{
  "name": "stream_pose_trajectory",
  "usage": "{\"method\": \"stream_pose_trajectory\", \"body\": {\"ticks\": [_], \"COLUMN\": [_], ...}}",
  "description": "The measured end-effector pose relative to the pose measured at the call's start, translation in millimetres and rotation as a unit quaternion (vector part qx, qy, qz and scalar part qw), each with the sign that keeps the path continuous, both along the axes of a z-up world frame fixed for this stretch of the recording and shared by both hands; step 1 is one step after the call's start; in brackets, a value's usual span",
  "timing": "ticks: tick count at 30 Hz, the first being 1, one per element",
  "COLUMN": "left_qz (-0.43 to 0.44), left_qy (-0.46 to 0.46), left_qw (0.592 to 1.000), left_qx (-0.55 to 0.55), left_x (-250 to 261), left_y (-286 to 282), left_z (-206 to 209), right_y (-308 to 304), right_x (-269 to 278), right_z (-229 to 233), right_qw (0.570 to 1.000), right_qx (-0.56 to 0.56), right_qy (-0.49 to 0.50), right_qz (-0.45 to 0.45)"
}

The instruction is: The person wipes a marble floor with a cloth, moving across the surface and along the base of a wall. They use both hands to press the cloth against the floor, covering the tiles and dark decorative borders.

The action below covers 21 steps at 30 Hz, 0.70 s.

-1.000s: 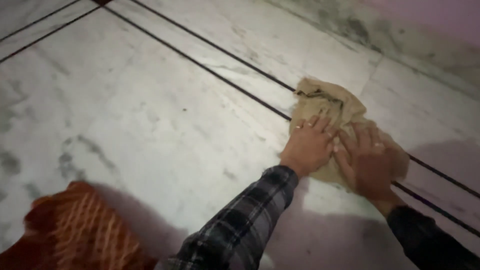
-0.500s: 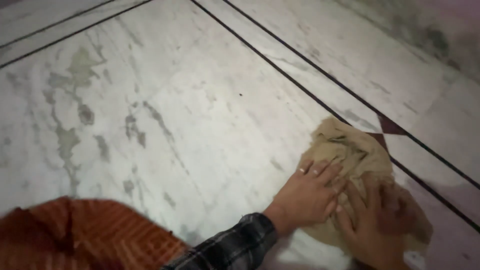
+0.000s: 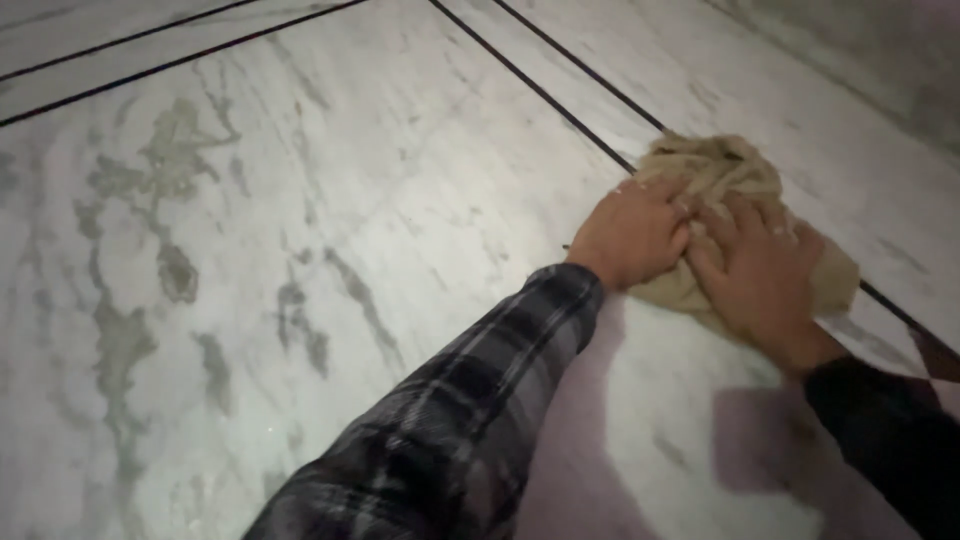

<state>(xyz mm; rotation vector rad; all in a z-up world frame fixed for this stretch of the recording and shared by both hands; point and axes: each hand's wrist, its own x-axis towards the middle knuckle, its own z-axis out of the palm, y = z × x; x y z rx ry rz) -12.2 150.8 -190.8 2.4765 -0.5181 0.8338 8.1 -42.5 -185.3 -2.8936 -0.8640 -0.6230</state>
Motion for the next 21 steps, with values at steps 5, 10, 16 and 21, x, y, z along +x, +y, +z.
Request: {"method": "stream_pose_trajectory", "body": {"ticks": [5,10,16,21], "left_qz": [0.066,0.072,0.033,0.041], "left_qy": [0.039,0.021,0.028,0.051], "left_qw": [0.997,0.996,0.995,0.994], "left_qx": [-0.015,-0.047,-0.087,-0.082], "left_x": [-8,-36,-99,-164], "left_y": [1,4,3,-3], "left_z": [11,0,14,25], "right_y": [2,8,7,7], "right_x": [15,-6,-61,-126], "right_z": [-13,-2,5,12], "right_qw": [0.997,0.997,0.997,0.995], "right_qx": [-0.035,-0.037,-0.025,0.021], "right_qy": [-0.058,-0.043,0.000,0.001], "right_qz": [0.024,0.061,0.073,0.098]}}
